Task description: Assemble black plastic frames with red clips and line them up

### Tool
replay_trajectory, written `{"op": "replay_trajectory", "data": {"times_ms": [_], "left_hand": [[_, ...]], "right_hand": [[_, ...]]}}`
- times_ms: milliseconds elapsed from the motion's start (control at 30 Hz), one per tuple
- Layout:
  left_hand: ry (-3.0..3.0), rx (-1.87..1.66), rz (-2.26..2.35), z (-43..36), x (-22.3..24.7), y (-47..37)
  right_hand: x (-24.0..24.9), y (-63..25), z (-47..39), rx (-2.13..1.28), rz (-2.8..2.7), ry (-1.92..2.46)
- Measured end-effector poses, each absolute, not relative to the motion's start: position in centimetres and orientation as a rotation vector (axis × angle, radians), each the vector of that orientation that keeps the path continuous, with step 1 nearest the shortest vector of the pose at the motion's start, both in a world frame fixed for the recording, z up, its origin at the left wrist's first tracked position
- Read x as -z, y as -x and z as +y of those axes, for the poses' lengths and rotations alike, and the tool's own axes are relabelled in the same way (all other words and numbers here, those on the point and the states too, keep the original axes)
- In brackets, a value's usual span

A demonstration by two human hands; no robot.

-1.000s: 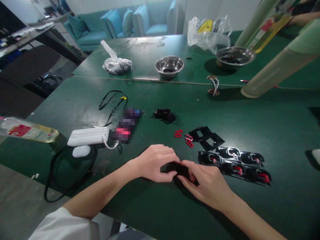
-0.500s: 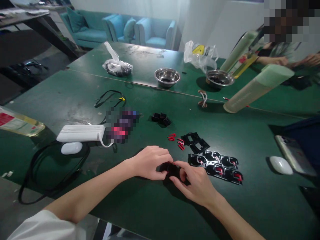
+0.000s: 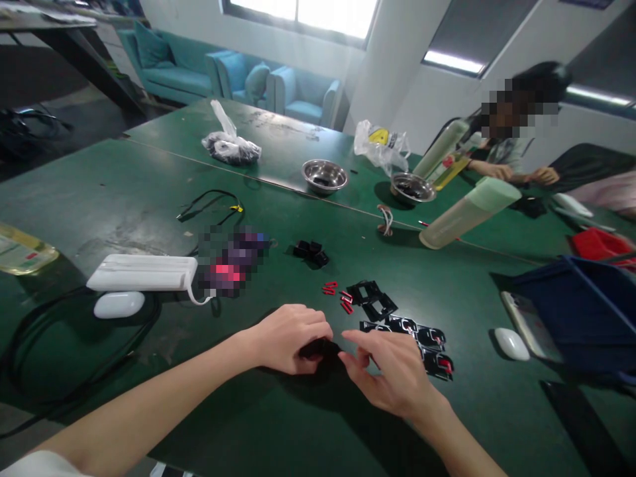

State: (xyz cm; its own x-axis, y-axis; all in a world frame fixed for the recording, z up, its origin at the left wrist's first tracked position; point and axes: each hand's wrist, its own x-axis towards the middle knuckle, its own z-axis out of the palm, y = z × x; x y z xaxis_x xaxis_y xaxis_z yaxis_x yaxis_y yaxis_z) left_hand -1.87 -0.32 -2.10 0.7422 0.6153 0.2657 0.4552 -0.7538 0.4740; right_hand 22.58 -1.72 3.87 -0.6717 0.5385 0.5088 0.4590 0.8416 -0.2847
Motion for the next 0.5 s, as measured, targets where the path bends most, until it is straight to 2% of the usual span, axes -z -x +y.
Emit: {"op": "replay_trajectory", "data": {"times_ms": [267, 500], "left_hand": [[-2.535, -0.587, 0.794, -0.3, 2.2, 1.9], [-2.526, -0.556, 0.826, -0.5, 2.1, 1.9]], "right_hand": [[-10.0, -23.6, 1.5, 0.188, -2.257, 0.817], [-9.8, -26.7, 2.8, 0.475, -2.143, 0.870]]}}
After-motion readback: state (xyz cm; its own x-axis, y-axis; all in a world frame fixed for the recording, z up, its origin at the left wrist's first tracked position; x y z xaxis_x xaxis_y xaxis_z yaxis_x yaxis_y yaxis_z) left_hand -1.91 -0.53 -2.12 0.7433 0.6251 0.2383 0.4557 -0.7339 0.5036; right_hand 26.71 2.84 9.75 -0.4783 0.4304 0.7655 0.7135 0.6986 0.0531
